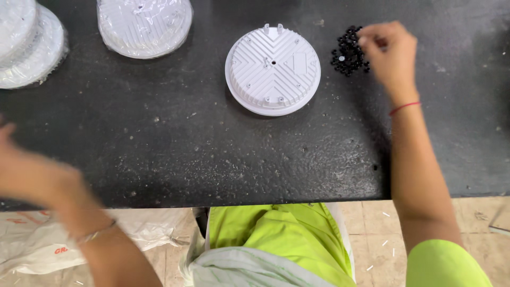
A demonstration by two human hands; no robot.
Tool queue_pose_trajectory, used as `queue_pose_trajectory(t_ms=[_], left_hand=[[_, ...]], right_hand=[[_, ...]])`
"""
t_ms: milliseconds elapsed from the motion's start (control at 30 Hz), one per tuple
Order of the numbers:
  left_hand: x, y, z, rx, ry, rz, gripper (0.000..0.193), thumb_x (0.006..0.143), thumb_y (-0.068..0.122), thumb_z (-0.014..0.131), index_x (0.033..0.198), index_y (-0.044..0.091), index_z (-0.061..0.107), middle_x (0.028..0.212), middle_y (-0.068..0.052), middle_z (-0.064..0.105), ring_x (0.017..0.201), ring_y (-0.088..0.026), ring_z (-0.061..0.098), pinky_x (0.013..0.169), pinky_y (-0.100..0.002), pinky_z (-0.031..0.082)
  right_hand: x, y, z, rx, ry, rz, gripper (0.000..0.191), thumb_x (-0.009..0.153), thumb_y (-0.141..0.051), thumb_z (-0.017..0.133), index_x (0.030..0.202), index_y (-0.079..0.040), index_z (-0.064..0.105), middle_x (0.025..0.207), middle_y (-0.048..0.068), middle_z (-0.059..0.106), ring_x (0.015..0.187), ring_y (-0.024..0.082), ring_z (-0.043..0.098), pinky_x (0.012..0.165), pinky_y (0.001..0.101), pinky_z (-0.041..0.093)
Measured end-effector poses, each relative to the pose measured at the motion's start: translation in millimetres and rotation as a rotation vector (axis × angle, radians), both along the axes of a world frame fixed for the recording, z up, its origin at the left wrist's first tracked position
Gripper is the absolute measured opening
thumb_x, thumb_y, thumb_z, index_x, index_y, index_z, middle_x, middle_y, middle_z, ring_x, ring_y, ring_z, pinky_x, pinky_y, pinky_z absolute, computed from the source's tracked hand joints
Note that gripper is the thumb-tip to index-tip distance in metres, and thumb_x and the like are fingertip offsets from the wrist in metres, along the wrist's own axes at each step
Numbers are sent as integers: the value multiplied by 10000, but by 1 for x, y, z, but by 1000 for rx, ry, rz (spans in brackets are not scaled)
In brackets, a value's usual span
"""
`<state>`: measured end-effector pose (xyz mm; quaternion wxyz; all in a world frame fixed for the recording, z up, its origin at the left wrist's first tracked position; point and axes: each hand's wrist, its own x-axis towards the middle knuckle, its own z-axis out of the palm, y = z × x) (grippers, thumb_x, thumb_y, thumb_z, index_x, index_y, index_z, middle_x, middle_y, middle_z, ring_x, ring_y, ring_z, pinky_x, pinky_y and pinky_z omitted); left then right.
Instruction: The person picks a round white plastic light fixture cover from a stack, unwraps its plastic film, presses small black plastic clips into the center hole and around the base, rewraps the cover in plastic film, and sets it aside with finished covers.
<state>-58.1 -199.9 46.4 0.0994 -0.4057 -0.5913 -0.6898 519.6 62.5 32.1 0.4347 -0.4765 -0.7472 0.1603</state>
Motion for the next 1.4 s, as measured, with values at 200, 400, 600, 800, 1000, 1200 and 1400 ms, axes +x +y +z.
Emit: queue_pose_trajectory(t_ms=[200,400,600,800,1000,1200,1400], left_hand=[[121,144,7,-118,89,-555,205,1158,32,655,1336,32,555,1297,-41,580,1058,-121,639,948,-262,544],[174,191,-28,-201,113,-729,239,1128,118,673,1334,42,580,1331,-71,599,1139,-162,651,980,-301,546],[177,180,-45,-319,-56,-815,317,1112,192,655,1364,20,571,1370,-103,625,1175,-177,659,974,-310,560],[180,181,-45,-590,-231,-812,538,1002,303,731,1419,16,548,1291,-120,619,1015,-164,670,836,-291,562],[180,183,-40,-662,-454,-1094,803,915,313,776,1541,-6,387,1156,-110,598,912,-137,654,705,-259,595],[167,177,-26,-777,-400,-1151,950,874,318,801,1592,10,259,1160,-157,597,909,-124,666,658,-266,623],[159,180,-28,-868,-254,-1044,946,886,385,784,1578,10,260,1271,-181,576,902,-140,683,676,-265,623]], right_hand=[[-15,-17,-9,59,-237,-42,140,974,-84,811,1113,-98,798,1001,76,688,833,206,703,769,329,563],[-26,-23,-8,96,-368,-34,98,948,-127,818,1045,-117,809,954,78,669,850,249,654,752,379,522],[-33,-25,-4,92,-441,35,92,950,-108,798,1039,-123,813,978,69,672,929,258,626,809,373,529],[-33,-28,5,-83,-264,58,167,974,-59,757,1123,-117,805,1016,73,684,867,200,673,786,322,547],[-38,-31,9,-66,-335,67,165,955,-71,795,1118,-93,796,995,90,695,822,215,675,755,336,541],[-52,-38,11,-66,-389,94,178,927,-85,803,1104,-97,792,990,90,708,808,230,681,733,351,540],[-41,-37,18,-201,-342,146,158,888,-28,796,1036,-69,762,975,81,717,856,200,718,795,322,573]])
